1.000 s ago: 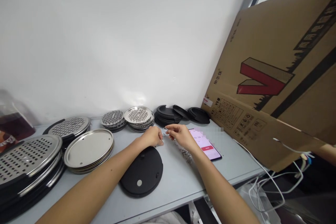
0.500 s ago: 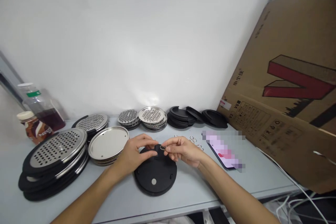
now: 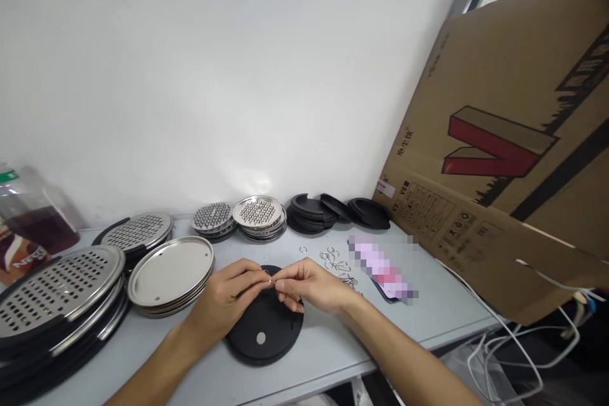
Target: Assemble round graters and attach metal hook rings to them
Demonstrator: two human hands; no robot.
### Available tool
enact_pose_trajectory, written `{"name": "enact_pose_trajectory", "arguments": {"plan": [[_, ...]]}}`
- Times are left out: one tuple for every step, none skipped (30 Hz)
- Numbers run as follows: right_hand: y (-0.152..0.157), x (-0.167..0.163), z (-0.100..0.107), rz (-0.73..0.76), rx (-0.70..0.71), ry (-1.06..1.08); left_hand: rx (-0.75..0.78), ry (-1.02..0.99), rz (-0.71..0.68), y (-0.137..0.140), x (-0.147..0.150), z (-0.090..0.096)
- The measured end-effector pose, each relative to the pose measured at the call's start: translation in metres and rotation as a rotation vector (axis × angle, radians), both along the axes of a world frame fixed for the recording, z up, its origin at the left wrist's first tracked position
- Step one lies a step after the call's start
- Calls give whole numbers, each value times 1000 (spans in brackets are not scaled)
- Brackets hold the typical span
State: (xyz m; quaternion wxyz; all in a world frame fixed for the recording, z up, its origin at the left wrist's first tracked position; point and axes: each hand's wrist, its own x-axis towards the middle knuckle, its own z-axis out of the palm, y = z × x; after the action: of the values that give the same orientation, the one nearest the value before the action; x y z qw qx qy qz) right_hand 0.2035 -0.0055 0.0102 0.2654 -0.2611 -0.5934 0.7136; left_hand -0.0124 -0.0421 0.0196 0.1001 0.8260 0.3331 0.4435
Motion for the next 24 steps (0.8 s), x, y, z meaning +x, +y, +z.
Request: {"name": "enact_pose_trajectory", "arguments": {"plan": [[0, 0, 1, 13, 16, 8, -14, -22, 19, 0, 1, 0], [0, 0, 2, 16, 19, 13, -37, -45, 42, 0, 2, -1], [0, 0, 2, 7, 14, 13, -69, -67, 65, 0, 3, -1], [1, 0, 2, -16, 8, 8, -108, -88, 88, 1, 3, -2], [2, 1, 2, -49, 2, 1, -150, -110, 110, 1, 3, -2], [3, 2, 2, -89, -1, -2, -190, -137, 127, 2, 3, -3], [4, 3, 2, -130, 6, -3, -228, -167, 139, 2, 3, -3], [5, 3, 2, -163, 28, -3, -264, -199, 143, 2, 3, -3], [6, 4, 2, -186, 62, -6, -299, -232, 142, 2, 3, -2], [6, 4, 2, -203, 102, -13, -332, -266, 137, 1, 4, -2], [6, 4, 2, -217, 143, -30, -361, -296, 128, 0, 5, -1], [5, 3, 1, -235, 178, -52, -387, -322, 119, 0, 7, -1], [4, 1, 0, -256, 206, -74, -410, -345, 110, -1, 9, -1], [3, -1, -1, -277, 223, -92, -430, -365, 102, -2, 10, -1], [2, -3, -3, -302, 232, -99, -448, -381, 92, -3, 11, -1], [2, -5, -4, -322, 235, -96, -467, -391, 82, -3, 12, -2], [1, -7, -5, -337, 232, -83, -482, -397, 75, -3, 13, -3], [1, -8, -6, -348, 223, -64, -492, -397, 74, -3, 13, -4], [0, -9, -6, -356, 210, -46, -493, -390, 79, -3, 13, -6], [0, -9, -6, -363, 196, -28, -485, -378, 90, -3, 13, -7], [0, -10, -6, -367, 182, -13, -469, -364, 103, -3, 13, -8], [0, -10, -5, -369, 170, 1, -447, -346, 117, -3, 14, -8], [-1, -9, -4, -371, 159, 13, -425, -327, 128, -3, 14, -9], [-1, -10, -4, -372, 148, 24, -403, -310, 138, -3, 14, -9]]}}
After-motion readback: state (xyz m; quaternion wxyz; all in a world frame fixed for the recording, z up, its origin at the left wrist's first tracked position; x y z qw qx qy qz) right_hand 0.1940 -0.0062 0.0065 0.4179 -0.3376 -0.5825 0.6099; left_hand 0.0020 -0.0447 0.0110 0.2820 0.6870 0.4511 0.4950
